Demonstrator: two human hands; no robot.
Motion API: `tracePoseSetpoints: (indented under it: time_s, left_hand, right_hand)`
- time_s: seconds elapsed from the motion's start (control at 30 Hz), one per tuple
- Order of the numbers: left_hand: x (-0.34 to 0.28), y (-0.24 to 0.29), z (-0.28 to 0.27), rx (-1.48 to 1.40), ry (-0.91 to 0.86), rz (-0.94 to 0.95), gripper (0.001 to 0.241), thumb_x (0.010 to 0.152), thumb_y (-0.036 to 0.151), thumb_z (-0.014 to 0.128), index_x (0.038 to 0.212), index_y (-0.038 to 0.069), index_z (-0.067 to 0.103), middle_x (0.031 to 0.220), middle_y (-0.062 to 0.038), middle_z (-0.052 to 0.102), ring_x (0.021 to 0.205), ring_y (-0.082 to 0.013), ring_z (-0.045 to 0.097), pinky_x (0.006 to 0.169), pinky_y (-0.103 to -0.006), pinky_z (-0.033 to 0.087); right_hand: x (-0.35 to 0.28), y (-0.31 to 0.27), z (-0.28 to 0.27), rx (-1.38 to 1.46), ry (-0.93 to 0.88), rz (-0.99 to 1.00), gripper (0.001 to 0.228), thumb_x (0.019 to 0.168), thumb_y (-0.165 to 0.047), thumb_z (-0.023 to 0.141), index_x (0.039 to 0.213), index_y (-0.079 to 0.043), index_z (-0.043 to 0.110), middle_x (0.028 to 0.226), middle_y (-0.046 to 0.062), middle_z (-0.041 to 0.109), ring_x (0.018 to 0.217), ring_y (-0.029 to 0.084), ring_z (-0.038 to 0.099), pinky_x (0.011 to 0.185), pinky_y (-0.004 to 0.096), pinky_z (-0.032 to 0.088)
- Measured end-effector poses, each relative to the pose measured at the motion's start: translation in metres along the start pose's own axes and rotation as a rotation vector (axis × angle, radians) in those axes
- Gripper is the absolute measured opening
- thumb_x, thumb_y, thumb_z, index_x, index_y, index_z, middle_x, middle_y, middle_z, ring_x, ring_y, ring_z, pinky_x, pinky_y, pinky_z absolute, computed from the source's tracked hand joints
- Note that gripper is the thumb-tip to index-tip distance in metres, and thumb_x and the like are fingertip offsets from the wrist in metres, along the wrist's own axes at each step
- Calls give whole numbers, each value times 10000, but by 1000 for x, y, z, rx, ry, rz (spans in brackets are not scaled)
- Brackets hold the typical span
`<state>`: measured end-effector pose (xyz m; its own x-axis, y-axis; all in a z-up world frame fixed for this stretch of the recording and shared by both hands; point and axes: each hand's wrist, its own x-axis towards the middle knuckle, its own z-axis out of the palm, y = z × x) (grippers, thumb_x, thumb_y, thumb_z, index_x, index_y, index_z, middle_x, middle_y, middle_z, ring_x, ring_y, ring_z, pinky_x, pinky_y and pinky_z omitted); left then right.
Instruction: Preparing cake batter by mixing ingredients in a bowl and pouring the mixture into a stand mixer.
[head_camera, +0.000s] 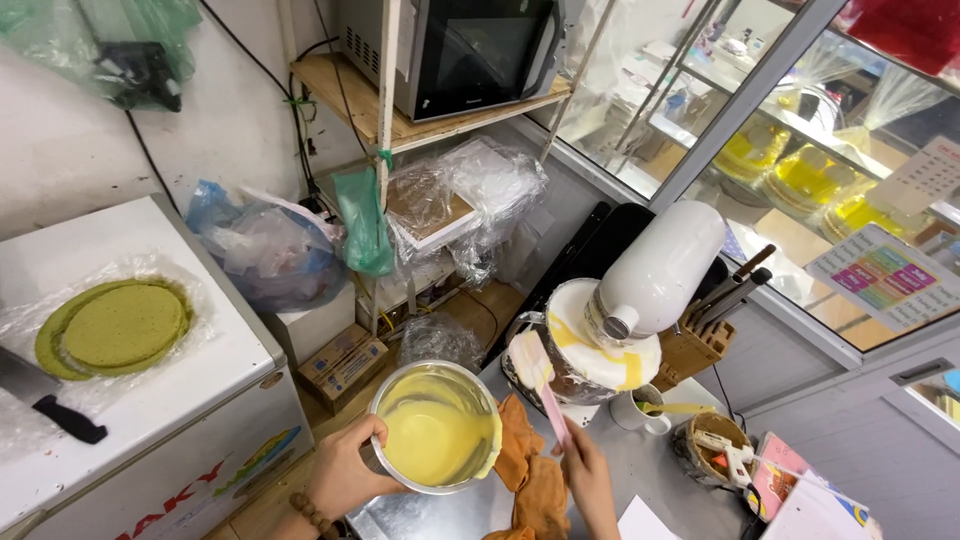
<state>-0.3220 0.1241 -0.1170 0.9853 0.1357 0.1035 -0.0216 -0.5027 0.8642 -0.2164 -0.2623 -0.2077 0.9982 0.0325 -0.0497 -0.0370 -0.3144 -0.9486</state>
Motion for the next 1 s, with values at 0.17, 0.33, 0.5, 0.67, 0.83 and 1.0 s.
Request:
tracePoseSetpoints:
  time_s: [0.17, 0.33, 0.5, 0.67, 0.83, 1.0]
  left_hand:
    - [-3, -26, 20, -60, -11, 46, 662, 394, 399, 1046, 823, 146, 609, 805, -14, 772, 784, -147, 773, 696, -325, 618]
    - [-6, -18, 35, -138, -95, 62, 643, 410, 364, 1053, 828, 141, 617, 824, -24, 780, 816, -158, 783, 722, -330, 629]
    - [-8, -8, 43, -195, -193, 115, 631, 452, 330, 1048, 798, 134, 558, 860, -28, 770, 867, -159, 780, 756, -334, 640]
    - [-9, -3, 42, -145, -200, 92, 639, 444, 340, 1051, 795, 144, 554, 853, -11, 770, 853, -145, 783, 737, -337, 636]
    - [-7, -5, 43, -98, -174, 84, 646, 439, 371, 1053, 795, 158, 558, 840, -2, 772, 837, -137, 781, 727, -330, 634]
    - [-4, -5, 46, -129, -92, 256, 629, 467, 401, 1045, 758, 142, 551, 879, -27, 770, 873, -160, 769, 763, -342, 634]
  right_hand:
    - [-43, 94, -47, 177, 126, 150, 437, 980, -101, 507, 1411, -66, 569, 775, 69, 658, 433, 105, 441, 388, 263, 334]
    - [-68, 124, -81, 218, 375, 256, 434, 982, -77, 496, 1413, -55, 547, 772, 117, 655, 395, 135, 387, 345, 298, 286]
    - [-71, 74, -65, -43, 430, 184, 426, 1012, -130, 516, 1433, -106, 577, 801, 85, 665, 489, 109, 463, 441, 272, 393]
    - [-75, 73, -53, -341, 411, 117, 415, 1006, -140, 535, 1417, -144, 597, 816, 74, 745, 674, 118, 641, 674, 304, 508]
    - [-80, 16, -45, -422, 423, -28, 458, 971, -166, 559, 1429, -176, 572, 995, 97, 742, 883, 150, 712, 831, 358, 535]
    - [-71, 48, -34, -835, 506, -58, 499, 953, -140, 605, 1445, -223, 579, 1037, 150, 628, 906, 287, 668, 814, 405, 543]
